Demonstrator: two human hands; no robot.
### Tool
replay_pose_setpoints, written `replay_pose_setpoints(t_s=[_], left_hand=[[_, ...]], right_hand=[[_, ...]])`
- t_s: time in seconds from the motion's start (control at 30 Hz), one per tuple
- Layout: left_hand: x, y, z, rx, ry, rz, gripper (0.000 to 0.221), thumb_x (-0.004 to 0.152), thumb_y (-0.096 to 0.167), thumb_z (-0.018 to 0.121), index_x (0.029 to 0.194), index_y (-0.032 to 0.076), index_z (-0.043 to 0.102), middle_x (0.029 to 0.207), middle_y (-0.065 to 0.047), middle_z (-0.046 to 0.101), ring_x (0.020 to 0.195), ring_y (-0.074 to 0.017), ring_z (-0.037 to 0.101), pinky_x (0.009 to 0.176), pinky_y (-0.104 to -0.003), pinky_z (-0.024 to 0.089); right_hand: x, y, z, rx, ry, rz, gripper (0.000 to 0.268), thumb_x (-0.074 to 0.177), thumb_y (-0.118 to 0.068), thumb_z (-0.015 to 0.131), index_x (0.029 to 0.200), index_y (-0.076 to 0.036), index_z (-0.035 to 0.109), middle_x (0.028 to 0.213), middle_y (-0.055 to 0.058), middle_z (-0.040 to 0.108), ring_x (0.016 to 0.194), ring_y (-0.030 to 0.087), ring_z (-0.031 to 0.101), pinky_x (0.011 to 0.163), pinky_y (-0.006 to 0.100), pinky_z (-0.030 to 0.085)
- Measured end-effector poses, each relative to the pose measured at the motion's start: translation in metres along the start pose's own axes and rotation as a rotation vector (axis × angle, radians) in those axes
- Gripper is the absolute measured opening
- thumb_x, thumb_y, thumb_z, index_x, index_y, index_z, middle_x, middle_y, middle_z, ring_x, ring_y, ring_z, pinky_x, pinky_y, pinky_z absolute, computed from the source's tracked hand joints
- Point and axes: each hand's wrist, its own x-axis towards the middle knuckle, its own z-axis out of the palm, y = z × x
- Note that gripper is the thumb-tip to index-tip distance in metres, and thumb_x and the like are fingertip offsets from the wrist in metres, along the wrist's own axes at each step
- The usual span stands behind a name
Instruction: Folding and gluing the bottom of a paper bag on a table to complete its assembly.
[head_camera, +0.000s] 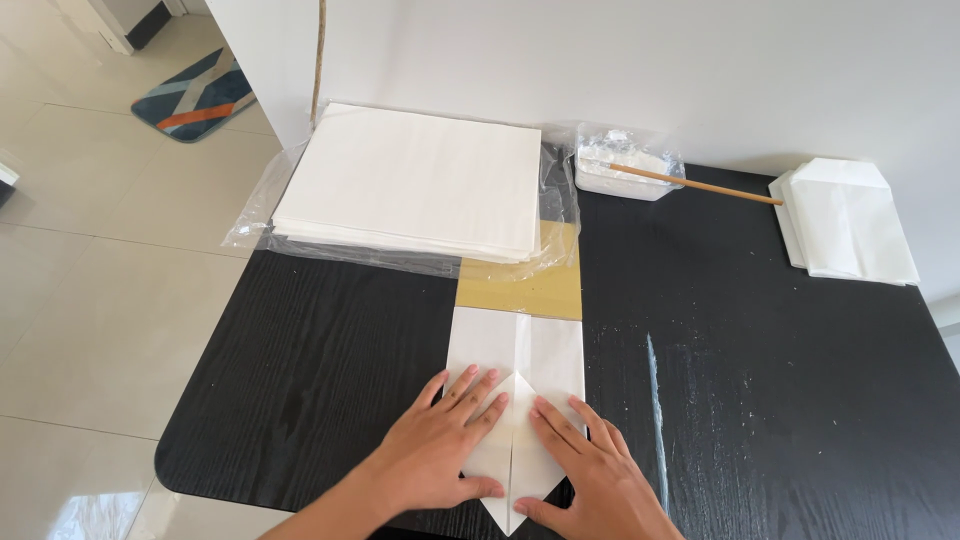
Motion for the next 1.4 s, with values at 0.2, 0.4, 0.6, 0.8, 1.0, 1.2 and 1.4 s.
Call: replay_pose_setpoints(t_s=[0.2,0.4,0.6,0.8,1.0,1.2,1.4], left_hand=[[0.001,0.021,0.023,0.159,0.149,-0.149,0.102,0.09,0.076,0.066,0.151,-0.002,0.039,0.154,-0.028,0.028,0.137,-0.0421,0.029,0.105,-0.054,0.03],[0.011,0.015,0.012,-0.17,0.196,-0.256,0.062,0.098,0.027,0.067,0.148,-0.001,0.045,0.125,-0.019,0.051,0.112,-0.0369,0.054,0.092,-0.048,0.049],[0.026,0.003,-0.01,-0.476,0.166,-0.493,0.052,0.097,0.02,0.066,0.144,0.006,0.05,0.115,-0.01,0.064,0.108,-0.0299,0.061,0.093,-0.044,0.05],[0.028,0.005,-0.025,-0.596,0.141,-0.579,0.016,0.096,0.022,0.069,0.109,0.012,0.072,0.108,-0.003,0.071,0.097,-0.0189,0.071,0.085,-0.034,0.057],[0.027,0.006,-0.034,-0.63,0.121,-0.539,0.017,0.095,0.024,0.07,0.109,0.014,0.072,0.104,-0.002,0.073,0.092,-0.0198,0.07,0.082,-0.034,0.055],[0.038,-0.007,-0.036,-0.7,0.095,-0.507,0.019,0.097,0.023,0.067,0.11,0.012,0.075,0.102,-0.002,0.079,0.094,-0.0182,0.074,0.082,-0.03,0.056],[0.042,0.0,-0.04,-0.641,0.08,-0.532,0.012,0.094,0.024,0.071,0.1,0.014,0.073,0.092,0.002,0.075,0.083,-0.0159,0.07,0.074,-0.031,0.055]], right_hand=[[0.015,-0.014,-0.015,-0.03,-0.116,0.203,0.088,0.091,-0.072,0.071,0.158,-0.032,0.03,0.168,-0.006,0.018,0.147,0.027,0.024,0.12,0.054,0.026],[0.021,-0.009,-0.027,0.249,-0.008,0.219,0.052,0.097,-0.04,0.062,0.145,-0.024,0.052,0.144,-0.006,0.049,0.136,0.014,0.048,0.108,0.039,0.048],[0.036,-0.024,-0.049,0.34,-0.009,0.481,0.037,0.098,-0.034,0.06,0.135,-0.027,0.06,0.109,-0.007,0.069,0.097,0.012,0.066,0.087,0.03,0.053],[0.039,-0.033,-0.058,0.328,-0.028,0.533,0.015,0.097,-0.035,0.064,0.104,-0.022,0.068,0.097,-0.007,0.072,0.085,0.012,0.062,0.077,0.03,0.05],[0.036,-0.043,-0.06,0.44,0.015,0.582,0.013,0.094,-0.03,0.069,0.1,-0.019,0.071,0.089,-0.002,0.074,0.078,0.013,0.064,0.072,0.028,0.05],[0.041,-0.029,-0.06,0.577,0.037,0.554,0.027,0.093,-0.025,0.069,0.119,-0.019,0.074,0.101,-0.004,0.074,0.084,0.01,0.065,0.081,0.025,0.053],[0.045,-0.025,-0.066,0.62,-0.001,0.555,0.032,0.092,-0.024,0.072,0.123,-0.018,0.073,0.099,-0.003,0.074,0.083,0.009,0.067,0.079,0.023,0.051]])
